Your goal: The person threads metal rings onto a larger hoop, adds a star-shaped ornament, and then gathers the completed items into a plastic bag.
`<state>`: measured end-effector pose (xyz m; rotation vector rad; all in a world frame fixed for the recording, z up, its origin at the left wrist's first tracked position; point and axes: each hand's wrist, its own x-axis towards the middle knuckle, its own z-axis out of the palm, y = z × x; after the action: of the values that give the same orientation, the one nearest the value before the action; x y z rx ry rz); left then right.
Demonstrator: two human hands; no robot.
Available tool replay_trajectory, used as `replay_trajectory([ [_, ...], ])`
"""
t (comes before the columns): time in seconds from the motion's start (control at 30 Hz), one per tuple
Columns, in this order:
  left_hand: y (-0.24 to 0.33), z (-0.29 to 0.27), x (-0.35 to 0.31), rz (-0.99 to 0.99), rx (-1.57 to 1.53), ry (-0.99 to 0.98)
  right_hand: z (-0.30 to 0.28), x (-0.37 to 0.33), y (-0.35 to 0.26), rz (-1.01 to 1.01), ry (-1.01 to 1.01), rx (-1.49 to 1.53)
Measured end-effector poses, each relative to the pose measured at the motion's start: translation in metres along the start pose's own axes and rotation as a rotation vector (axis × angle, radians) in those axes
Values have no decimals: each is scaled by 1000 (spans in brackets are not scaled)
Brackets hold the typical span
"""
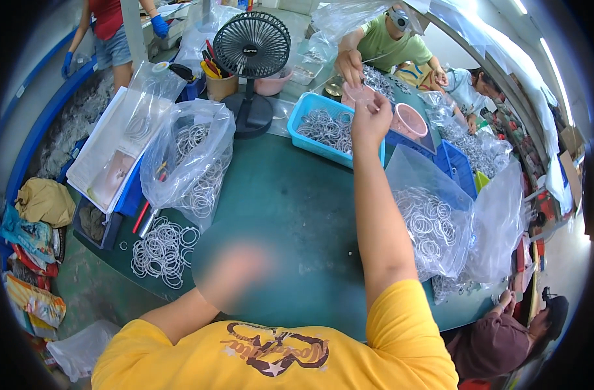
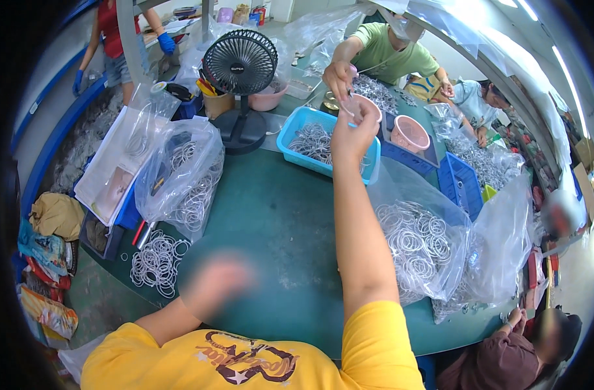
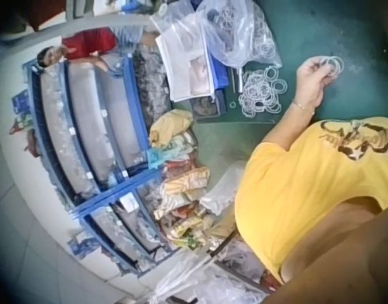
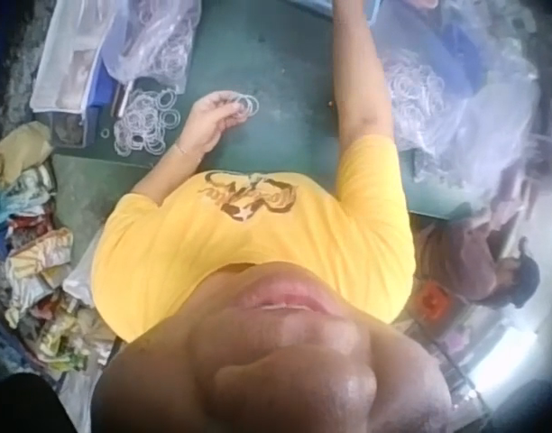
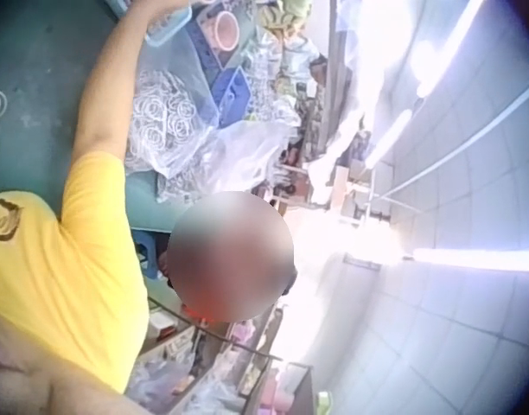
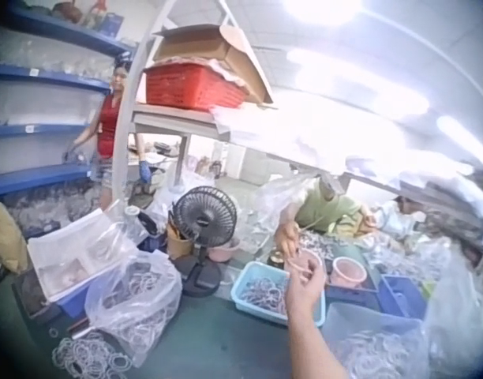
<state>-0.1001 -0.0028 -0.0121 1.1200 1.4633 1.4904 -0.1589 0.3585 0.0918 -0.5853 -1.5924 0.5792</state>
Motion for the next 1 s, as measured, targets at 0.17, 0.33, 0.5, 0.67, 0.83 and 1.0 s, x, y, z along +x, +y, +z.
replay_trajectory([
  [0.17, 3, -5, -7, 35, 486, 72, 20, 37, 10, -64, -3, -155],
  [0.33, 6, -5, -2, 93, 420, 42, 19, 44, 18, 93, -144, 17],
  [0.5, 8, -1, 0, 98, 477, 78, 10, 41, 14, -92, 26, -42],
  [0.67, 6, 2, 1, -62, 4, 140, -3, 42, 11, -295, 81, 75],
  [0.83, 0, 2, 2, -88, -123, 140, -8, 40, -8, -449, 18, 231],
  [1.0, 9, -4, 4, 105, 189, 97, -15, 35, -38, -618, 1, 231],
])
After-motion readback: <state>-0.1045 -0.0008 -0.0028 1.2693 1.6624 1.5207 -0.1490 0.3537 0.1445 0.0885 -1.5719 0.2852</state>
